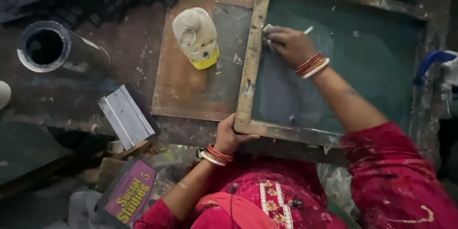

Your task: Cleaning a silk screen printing frame and a squeegee using a solvent and a cloth.

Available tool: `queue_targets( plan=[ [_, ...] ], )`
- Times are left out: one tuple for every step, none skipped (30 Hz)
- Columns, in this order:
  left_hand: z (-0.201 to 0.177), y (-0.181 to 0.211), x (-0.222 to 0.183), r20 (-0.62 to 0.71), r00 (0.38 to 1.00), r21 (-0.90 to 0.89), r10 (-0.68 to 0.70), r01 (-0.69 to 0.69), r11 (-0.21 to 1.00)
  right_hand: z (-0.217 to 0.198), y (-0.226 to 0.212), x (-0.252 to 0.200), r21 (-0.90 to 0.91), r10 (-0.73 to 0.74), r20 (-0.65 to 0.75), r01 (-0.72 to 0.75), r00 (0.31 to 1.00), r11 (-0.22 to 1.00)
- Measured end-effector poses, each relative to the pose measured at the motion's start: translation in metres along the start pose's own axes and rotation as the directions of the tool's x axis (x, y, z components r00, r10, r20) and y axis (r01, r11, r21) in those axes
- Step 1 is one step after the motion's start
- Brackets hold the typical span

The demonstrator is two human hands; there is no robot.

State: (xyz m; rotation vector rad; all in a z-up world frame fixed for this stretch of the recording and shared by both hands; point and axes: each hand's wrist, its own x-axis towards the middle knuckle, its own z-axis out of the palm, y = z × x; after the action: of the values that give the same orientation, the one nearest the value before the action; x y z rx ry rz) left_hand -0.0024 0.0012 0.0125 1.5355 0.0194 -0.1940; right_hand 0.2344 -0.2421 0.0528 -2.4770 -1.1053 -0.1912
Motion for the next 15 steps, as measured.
queue_targets(
  plan=[
    [0.001,0.003,0.002,-0.002,1.000,0.036,0.002,-0.002,0.999,0.003,-0.001,0.000,-0.011,0.017,-0.084,-0.018,0.996,1.000],
    [0.000,0.005,0.003,0.003,1.000,0.035,-0.002,0.002,0.999,0.010,-0.013,-0.017,-0.011,0.023,-0.082,-0.024,0.996,1.000],
    [0.000,0.007,0.003,0.013,1.000,0.023,0.015,-0.015,1.000,0.016,-0.025,-0.035,0.027,0.081,0.037,-0.082,0.996,0.996],
    [0.000,0.009,0.002,0.022,0.999,0.011,0.033,-0.033,0.999,0.022,-0.038,-0.053,0.058,0.133,0.157,-0.144,0.979,0.988],
    [-0.001,0.006,0.002,0.025,0.999,0.011,0.029,-0.029,1.000,0.015,-0.056,-0.060,0.060,0.138,0.158,-0.149,0.978,0.987],
    [-0.002,0.004,0.002,0.018,0.999,0.029,0.031,-0.031,0.999,0.007,-0.074,-0.068,0.102,0.137,0.307,-0.176,0.942,0.979],
    [0.000,0.002,0.002,0.012,0.999,0.047,0.035,-0.035,0.998,-0.002,-0.091,-0.077,0.140,0.126,0.446,-0.208,0.886,0.968],
    [0.000,0.003,0.002,0.017,0.999,0.047,0.033,-0.033,0.998,-0.010,-0.095,-0.078,0.139,0.130,0.446,-0.213,0.885,0.967],
    [0.000,0.003,0.002,0.019,0.999,0.039,0.038,-0.039,0.998,-0.019,-0.099,-0.080,0.296,-0.086,0.408,-0.043,0.909,0.954],
    [0.001,0.004,0.002,0.021,0.999,0.032,0.044,-0.045,0.998,-0.027,-0.103,-0.081,0.439,-0.294,0.336,0.128,0.895,0.890],
    [0.001,0.004,0.000,0.026,0.999,0.032,0.040,-0.041,0.999,-0.031,-0.095,-0.087,0.439,-0.289,0.337,0.121,0.896,0.890],
    [0.000,0.004,-0.002,0.033,0.999,0.034,0.035,-0.036,0.999,-0.034,-0.088,-0.093,0.447,-0.322,0.397,0.125,0.860,0.886],
    [-0.001,0.004,0.000,0.036,0.999,0.035,0.038,-0.040,0.999,-0.039,-0.077,-0.096,0.450,-0.355,0.454,0.134,0.817,0.883],
    [-0.001,0.002,0.001,0.039,0.998,0.033,0.042,-0.043,0.998,-0.047,-0.064,-0.114,0.446,-0.353,0.455,0.134,0.817,0.885],
    [0.000,0.000,0.001,0.022,0.998,0.055,0.064,-0.065,0.996,-0.054,-0.051,-0.131,0.416,-0.291,0.511,0.063,0.809,0.907]
  ],
)
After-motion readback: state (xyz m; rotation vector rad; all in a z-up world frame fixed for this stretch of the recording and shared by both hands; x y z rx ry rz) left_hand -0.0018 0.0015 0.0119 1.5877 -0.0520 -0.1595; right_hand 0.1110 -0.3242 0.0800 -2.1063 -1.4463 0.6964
